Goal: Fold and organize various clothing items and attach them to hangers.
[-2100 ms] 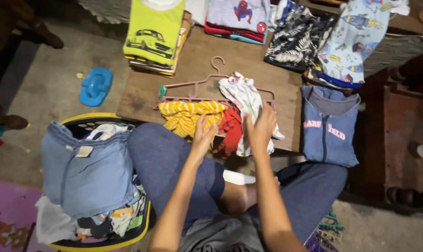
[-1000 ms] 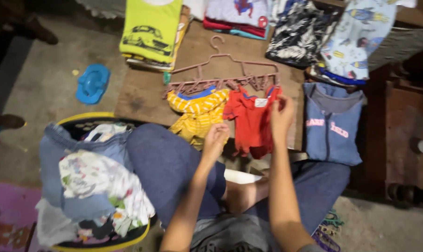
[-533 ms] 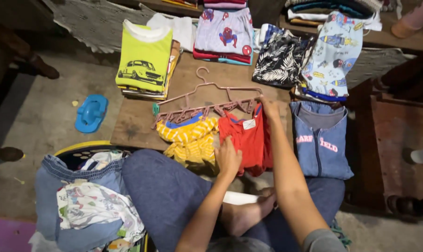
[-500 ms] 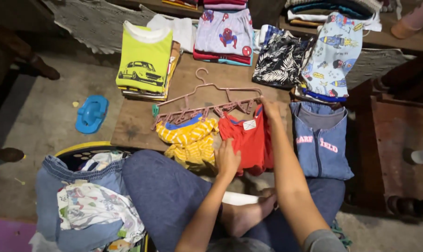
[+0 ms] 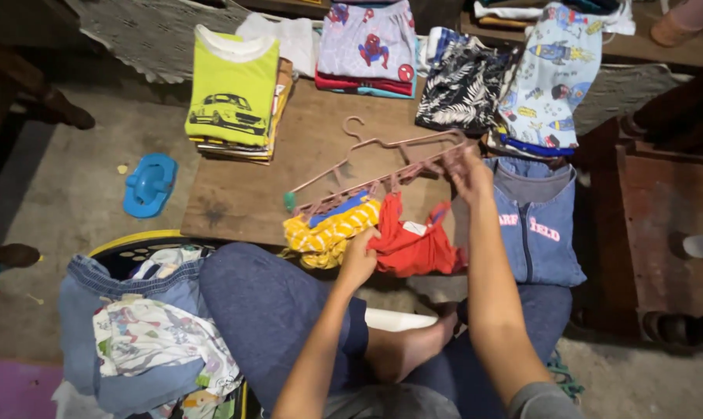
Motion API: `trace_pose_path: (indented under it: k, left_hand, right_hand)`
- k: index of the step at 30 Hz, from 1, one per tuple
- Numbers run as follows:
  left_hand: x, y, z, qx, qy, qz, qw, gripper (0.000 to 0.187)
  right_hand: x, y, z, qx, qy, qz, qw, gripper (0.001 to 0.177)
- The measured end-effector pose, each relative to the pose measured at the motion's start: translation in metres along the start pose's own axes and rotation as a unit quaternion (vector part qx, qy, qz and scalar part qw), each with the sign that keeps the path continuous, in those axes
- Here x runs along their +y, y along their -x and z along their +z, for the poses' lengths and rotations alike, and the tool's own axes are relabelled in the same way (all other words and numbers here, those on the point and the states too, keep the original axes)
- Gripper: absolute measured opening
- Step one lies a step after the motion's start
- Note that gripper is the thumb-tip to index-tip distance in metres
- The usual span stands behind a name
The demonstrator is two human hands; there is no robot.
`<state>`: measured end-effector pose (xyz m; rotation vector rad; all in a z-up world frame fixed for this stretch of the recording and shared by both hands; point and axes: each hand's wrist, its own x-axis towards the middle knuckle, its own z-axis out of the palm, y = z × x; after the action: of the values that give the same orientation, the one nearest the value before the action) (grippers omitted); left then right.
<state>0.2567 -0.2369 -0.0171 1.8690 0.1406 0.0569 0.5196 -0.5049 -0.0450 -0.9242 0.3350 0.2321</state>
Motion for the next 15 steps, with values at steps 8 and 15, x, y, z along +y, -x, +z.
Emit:
trace_pose_path:
  k: [8, 15]
  left_hand:
    - [-0.027, -0.009, 0.019, -0.033, 0.042, 0.059, 0.997, 0.039]
    - [-0.040, -0.008, 0.011, -0.069, 0.118, 0.062, 0.989, 0.038]
  right_hand:
    - [0.074, 0.077, 0.015, 0.003, 0.364, -0.076, 0.928, 0.027]
    - [0.109, 0.080, 0.073, -0.074, 0.236, 0.161, 0.955, 0.037]
